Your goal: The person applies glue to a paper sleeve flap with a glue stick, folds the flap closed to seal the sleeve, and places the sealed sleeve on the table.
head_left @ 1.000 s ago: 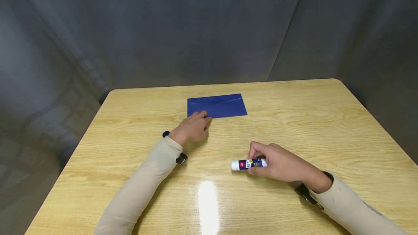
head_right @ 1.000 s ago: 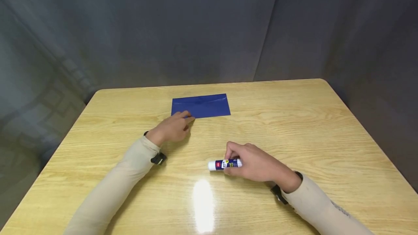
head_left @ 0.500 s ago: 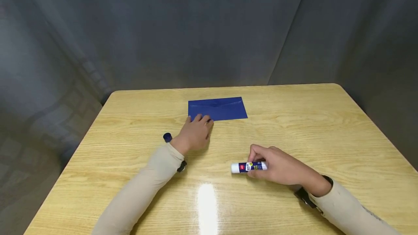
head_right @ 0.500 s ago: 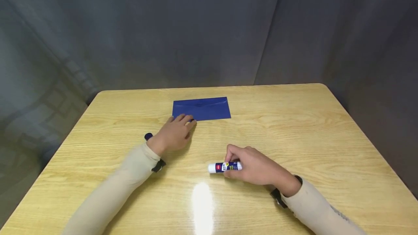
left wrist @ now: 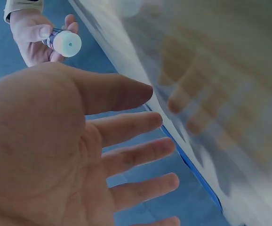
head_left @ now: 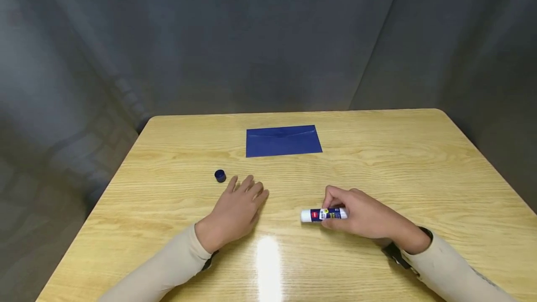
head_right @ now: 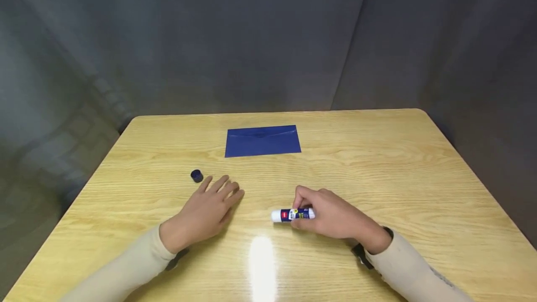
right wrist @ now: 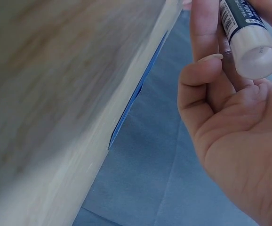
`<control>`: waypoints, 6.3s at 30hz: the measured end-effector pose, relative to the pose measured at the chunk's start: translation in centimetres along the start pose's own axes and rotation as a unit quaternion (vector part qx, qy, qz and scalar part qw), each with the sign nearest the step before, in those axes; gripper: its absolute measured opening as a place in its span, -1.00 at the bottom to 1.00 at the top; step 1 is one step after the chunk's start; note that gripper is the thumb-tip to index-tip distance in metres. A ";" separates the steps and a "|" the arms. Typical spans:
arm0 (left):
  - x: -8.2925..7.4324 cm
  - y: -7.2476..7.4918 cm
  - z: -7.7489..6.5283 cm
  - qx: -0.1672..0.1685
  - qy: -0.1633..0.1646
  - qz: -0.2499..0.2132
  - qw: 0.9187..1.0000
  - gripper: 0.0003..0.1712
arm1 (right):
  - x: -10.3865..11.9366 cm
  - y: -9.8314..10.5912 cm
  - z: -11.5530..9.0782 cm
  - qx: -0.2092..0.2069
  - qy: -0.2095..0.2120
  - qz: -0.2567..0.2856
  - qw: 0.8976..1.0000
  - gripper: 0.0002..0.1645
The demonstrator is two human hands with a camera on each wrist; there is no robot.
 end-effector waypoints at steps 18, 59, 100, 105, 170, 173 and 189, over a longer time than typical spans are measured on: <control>0.1 0.0 -1.9 -0.032 -0.016 0.010 0.999 -0.54 | 0.3 0.0 0.4 0.004 0.016 0.006 1.000 -0.72; -0.5 1.2 -1.2 -0.143 0.004 0.003 0.990 -0.50 | 1.9 -0.3 0.9 -0.074 0.022 -0.038 0.996 -0.71; -3.0 4.6 -0.2 -0.263 -0.135 -0.127 0.947 -0.66 | 4.4 -1.5 1.4 -0.046 0.096 0.020 0.994 -0.74; -3.0 4.6 -0.2 -0.269 -0.138 -0.135 0.944 -0.67 | 4.4 -1.5 1.4 -0.042 0.098 0.024 0.994 -0.75; -0.9 4.9 0.0 -0.284 -0.055 -0.231 0.929 -0.68 | 3.4 1.0 1.1 -0.175 0.109 0.011 0.978 -0.61; -0.7 5.0 0.0 -0.291 -0.053 -0.236 0.926 -0.69 | 3.2 0.9 1.2 -0.153 0.073 0.008 0.986 -0.68; -0.7 5.2 -0.2 -0.306 -0.050 -0.210 0.927 -0.70 | 2.8 0.6 1.3 -0.102 0.025 -0.013 0.994 -0.94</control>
Point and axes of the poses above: each hand's wrist, its own z-axis towards the middle knuckle, its own y-axis out of the back of the hand, x = y × z, the point moved 5 cm from there along z, towards the middle knuckle, and after that the axes turned 1 degree about -x, right-handed, at the moved point
